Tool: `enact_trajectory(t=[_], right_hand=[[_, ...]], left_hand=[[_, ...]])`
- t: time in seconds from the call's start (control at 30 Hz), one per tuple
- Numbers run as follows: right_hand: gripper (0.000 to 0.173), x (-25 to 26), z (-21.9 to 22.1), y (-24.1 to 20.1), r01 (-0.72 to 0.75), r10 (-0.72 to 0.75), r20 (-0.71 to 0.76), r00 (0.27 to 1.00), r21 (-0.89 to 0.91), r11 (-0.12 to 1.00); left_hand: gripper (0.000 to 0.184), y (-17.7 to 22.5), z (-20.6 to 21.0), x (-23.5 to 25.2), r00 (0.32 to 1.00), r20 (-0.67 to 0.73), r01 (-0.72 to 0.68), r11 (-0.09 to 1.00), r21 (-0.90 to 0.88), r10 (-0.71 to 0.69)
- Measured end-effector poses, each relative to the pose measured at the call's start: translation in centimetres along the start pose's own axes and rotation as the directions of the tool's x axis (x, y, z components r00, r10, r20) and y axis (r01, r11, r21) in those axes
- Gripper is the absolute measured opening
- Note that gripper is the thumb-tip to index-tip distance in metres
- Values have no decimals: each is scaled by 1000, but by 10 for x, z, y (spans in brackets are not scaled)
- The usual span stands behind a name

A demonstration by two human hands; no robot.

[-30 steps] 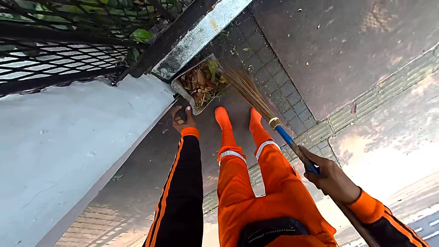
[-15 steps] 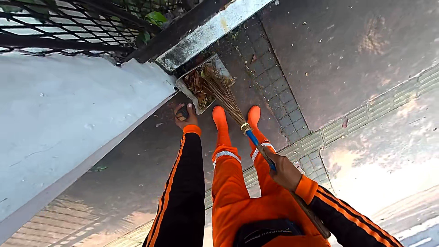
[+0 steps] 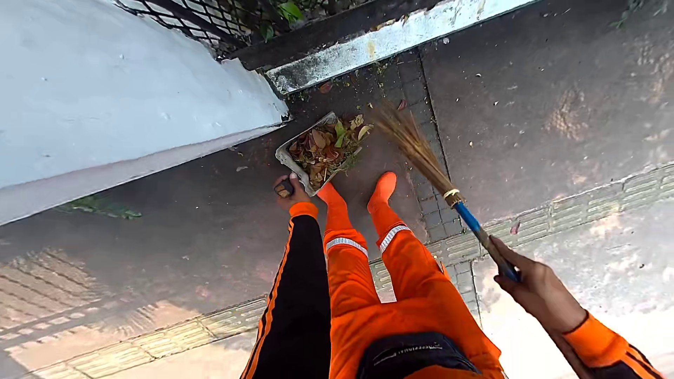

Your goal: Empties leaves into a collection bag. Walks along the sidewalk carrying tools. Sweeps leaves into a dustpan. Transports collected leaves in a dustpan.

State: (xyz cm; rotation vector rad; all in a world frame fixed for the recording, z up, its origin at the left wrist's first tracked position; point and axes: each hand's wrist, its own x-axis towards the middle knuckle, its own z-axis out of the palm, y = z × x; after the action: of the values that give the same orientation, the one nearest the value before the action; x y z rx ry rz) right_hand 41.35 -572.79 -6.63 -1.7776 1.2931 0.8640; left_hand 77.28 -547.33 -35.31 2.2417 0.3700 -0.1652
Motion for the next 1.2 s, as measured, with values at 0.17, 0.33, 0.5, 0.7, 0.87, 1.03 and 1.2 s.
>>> enact_trajectory(t=[0.17, 0.33, 0.5, 0.7, 0.87, 1.03, 1.2], right_hand=[[77, 163, 25, -87, -185, 184, 33, 982, 48, 982], [81, 196, 95, -157, 25, 15, 227, 974, -172, 985], [82, 123, 49, -127, 86, -39, 173, 984, -273, 958], [84, 171, 61, -190, 71, 13, 184, 983, -445, 893], [92, 136, 79, -191, 180, -2, 333, 943, -505, 844], [84, 128, 64, -200, 158, -39, 240, 970, -501, 851], [94, 157, 115, -234, 248, 2, 400, 917, -573, 781]], left_hand=[[38, -21, -5, 15, 987, -102, 135, 988, 74, -127], [41, -60, 1, 26, 970, -200, 140, 990, -19, -141], [45, -38, -4, 26, 959, -160, 243, 969, 46, -233], [45, -17, -9, 32, 941, -170, 310, 948, 73, -294], [44, -38, -13, 28, 916, -259, 342, 933, 107, -306], [45, -47, -28, 32, 895, -267, 402, 904, 141, -357], [46, -38, -39, 44, 920, -202, 374, 905, 204, -335]])
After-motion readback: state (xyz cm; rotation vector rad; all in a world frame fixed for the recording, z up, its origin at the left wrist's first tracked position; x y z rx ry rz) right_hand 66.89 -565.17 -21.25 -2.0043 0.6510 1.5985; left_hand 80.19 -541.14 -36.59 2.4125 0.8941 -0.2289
